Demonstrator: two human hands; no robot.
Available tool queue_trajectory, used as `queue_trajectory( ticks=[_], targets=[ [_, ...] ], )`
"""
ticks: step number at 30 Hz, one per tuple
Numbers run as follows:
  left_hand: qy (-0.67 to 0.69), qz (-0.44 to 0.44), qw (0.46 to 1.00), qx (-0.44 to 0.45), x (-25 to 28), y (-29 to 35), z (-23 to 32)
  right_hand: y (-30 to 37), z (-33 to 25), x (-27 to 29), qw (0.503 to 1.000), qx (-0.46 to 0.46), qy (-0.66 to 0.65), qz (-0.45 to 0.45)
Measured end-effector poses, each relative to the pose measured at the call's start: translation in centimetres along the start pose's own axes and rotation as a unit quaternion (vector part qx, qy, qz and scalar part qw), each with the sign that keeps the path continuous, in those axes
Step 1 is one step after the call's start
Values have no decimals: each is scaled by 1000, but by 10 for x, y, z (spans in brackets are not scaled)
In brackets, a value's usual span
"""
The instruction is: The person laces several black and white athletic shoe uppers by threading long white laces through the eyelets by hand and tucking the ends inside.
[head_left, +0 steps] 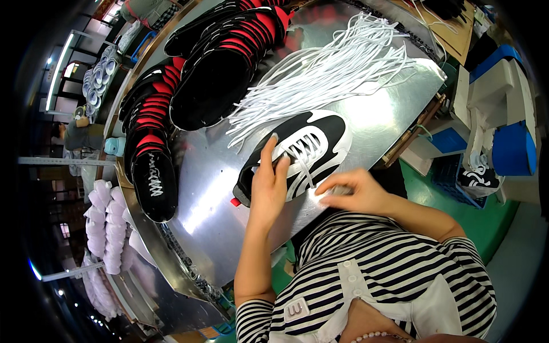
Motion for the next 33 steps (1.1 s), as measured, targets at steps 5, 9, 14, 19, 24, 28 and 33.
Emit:
queue_trajectory(
  ticks=[5, 9, 14, 19, 24, 28, 33],
  targets=[
    [-88, 101, 984, -122, -3, 39, 0, -7, 32, 18, 972, -193, 120, 63],
    [-99, 108, 980, -137, -9, 38, -2, -21, 33, 1, 965, -125, 200, 111],
    [-23, 79, 992, -99, -3, 33, -7, -41, 15, 8, 983, -129, 46, 124],
    [-58, 86, 991, -82, -7, 31, 1, -55, 22, 5, 982, -112, 14, 151],
    [-106, 126, 985, -59, -8, 28, -4, -50, 18, 3, 988, -94, 36, 114],
    [-97, 137, 984, -58, -6, 28, -6, -22, 17, 6, 989, -106, 86, 57],
    [-64, 134, 986, -78, -11, 28, -7, -16, 14, 4, 981, -122, 148, 23]
  ],
)
Point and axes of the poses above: each hand's wrist, its own y-axis away from the middle knuckle, its own x-axis out of the back of the hand, z = x × y, the point moved 7 cm from there along -y, towards the middle knuckle, and after that the axes turned 1 degree about -y, right-handed, at the moved point
